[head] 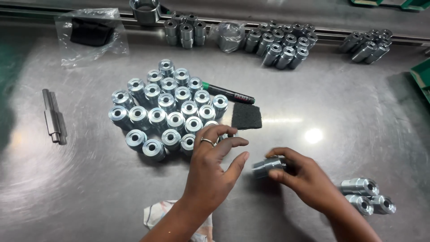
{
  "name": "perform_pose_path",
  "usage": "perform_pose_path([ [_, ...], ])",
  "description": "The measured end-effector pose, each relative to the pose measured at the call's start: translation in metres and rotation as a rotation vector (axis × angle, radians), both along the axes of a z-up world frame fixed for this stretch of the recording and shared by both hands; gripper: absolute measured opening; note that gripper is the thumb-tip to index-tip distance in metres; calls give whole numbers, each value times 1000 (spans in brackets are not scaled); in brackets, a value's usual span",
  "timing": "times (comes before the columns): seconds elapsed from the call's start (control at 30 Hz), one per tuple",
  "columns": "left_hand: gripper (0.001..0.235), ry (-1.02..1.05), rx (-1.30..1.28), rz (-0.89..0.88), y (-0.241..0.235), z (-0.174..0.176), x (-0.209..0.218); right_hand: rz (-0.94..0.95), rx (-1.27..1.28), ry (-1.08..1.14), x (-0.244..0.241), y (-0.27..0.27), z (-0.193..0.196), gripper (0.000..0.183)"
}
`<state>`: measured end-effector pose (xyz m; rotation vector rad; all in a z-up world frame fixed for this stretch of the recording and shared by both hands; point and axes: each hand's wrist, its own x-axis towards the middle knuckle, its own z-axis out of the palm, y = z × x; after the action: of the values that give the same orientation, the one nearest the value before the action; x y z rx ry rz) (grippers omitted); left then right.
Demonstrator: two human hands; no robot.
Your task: The recorder is organizing, inspecting, and marking various metallic components on a workbench.
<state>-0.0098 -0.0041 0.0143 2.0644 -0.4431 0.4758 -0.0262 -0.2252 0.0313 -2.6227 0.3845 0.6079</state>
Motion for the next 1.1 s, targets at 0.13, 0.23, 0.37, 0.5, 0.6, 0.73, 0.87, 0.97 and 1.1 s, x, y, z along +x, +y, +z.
perform_pose_path([
  [0.13,37,445,-388,-288,5,15,-3,-408,1365,174,4,10,-42,36],
  [0.23,31,540,-445,-348,-2,-2,-7,-501,1558,371,1,18,-64,50],
  [0.37,22,910,-607,-295,-9,-9,-7,-398,1453,454,-4,16,-72,77],
  [0.5,23,870,-900,-464,-7,-17,0,-561,1469,369,-3,17,-59,67],
  [0.6,34,779,-778,-548,-7,-6,2,-547,1555,190,-6,8,-64,63],
  [0.73,45,828,-873,-498,-7,-7,1,-45,1357,-384,-7,26,-23,34],
  [0.87,42,830,-899,-526,-5,3,-3,202,1357,-499,-7,13,-27,46],
  [0.97,44,801,-847,-520,-5,2,-3,79,1070,-496,-16,-9,-54,47],
  [1.1,46,847,-919,-563,-2,3,-2,279,1266,-618,-7,9,-21,35],
])
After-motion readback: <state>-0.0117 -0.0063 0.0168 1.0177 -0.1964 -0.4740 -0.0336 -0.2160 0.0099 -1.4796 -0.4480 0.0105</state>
